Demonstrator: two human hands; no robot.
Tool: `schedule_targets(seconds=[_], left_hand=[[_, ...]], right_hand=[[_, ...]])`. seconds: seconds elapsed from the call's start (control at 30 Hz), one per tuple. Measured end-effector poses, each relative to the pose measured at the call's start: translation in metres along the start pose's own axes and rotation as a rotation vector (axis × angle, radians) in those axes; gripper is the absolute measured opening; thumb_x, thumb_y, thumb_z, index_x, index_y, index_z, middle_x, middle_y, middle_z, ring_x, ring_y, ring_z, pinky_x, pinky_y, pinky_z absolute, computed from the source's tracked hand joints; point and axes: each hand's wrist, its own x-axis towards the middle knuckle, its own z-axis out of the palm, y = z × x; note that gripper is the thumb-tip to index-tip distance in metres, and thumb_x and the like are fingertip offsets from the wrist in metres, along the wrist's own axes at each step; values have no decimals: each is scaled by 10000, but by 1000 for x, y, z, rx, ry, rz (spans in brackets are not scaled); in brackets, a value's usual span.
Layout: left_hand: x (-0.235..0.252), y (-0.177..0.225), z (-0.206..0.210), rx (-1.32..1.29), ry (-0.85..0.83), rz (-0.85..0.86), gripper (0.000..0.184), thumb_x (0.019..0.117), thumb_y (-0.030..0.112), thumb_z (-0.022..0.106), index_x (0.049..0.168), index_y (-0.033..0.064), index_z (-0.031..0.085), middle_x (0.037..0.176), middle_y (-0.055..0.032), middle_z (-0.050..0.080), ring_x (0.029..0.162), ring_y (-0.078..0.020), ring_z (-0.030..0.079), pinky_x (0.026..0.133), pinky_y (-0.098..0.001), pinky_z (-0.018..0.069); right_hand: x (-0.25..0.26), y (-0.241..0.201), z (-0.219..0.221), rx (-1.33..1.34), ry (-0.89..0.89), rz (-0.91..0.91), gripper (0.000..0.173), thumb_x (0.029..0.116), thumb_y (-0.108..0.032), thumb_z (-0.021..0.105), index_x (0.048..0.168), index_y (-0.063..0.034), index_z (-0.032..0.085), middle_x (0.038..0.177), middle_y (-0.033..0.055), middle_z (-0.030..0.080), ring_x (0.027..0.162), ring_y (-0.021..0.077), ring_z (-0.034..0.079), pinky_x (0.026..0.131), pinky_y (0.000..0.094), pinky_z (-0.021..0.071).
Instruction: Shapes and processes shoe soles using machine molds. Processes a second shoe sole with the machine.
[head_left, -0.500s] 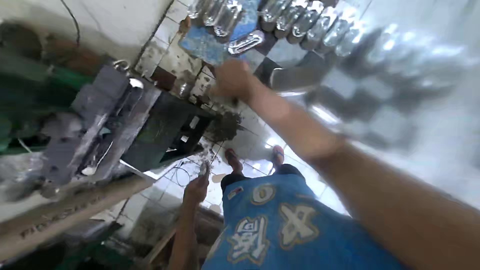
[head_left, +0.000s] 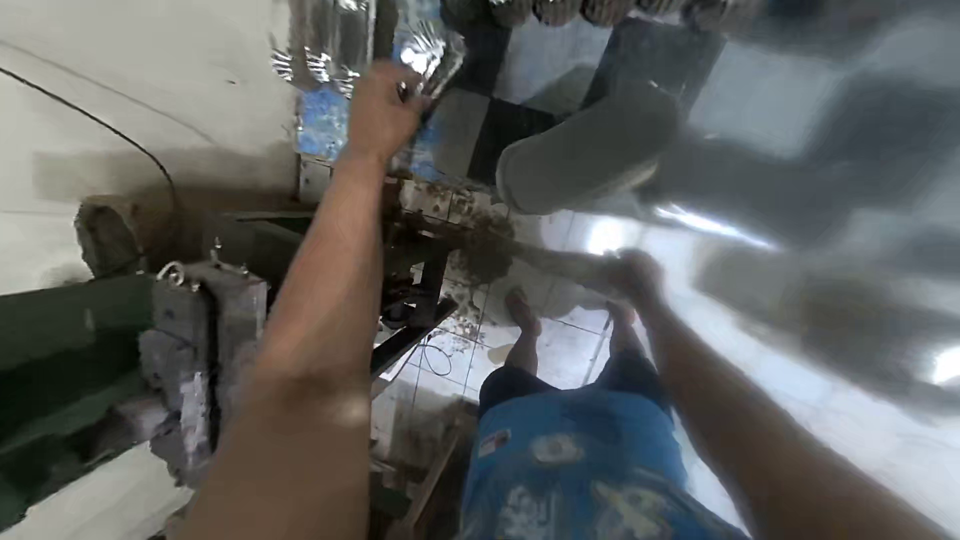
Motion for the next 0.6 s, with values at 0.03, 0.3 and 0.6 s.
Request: schedule_targets(seconds=[0.03,0.3,0.6], left_hand=[[17,0,5,30,-19,8,358,1005,305,627,1302,110,669,1350,-173,628,1239,-321,613,1083,-556,468],[51,2,25,184,-94,59,294,930,171,722,1204,62,725,1418,-188,586,1284,-378,577,1093,-612,436],[55,47,18,288,-117,-127,631,871,364,799,1375,47,588,1488,-323,462,1395,-541,409,1104,-748,335]], right_hand=[[11,9,5,13,7,2,635,967,-696,489,1278,-188,708,1270,145,694,1214,376,628,1003,645,473],[26,30,18,130,36,-19,652,911,-752,528,1188,-204,746,1163,115,732,1113,362,670,933,646,511],[-54,12,-46,32,-11,-344,441,990,-503,587,1266,-176,692,1270,128,679,1181,368,635,931,626,511]])
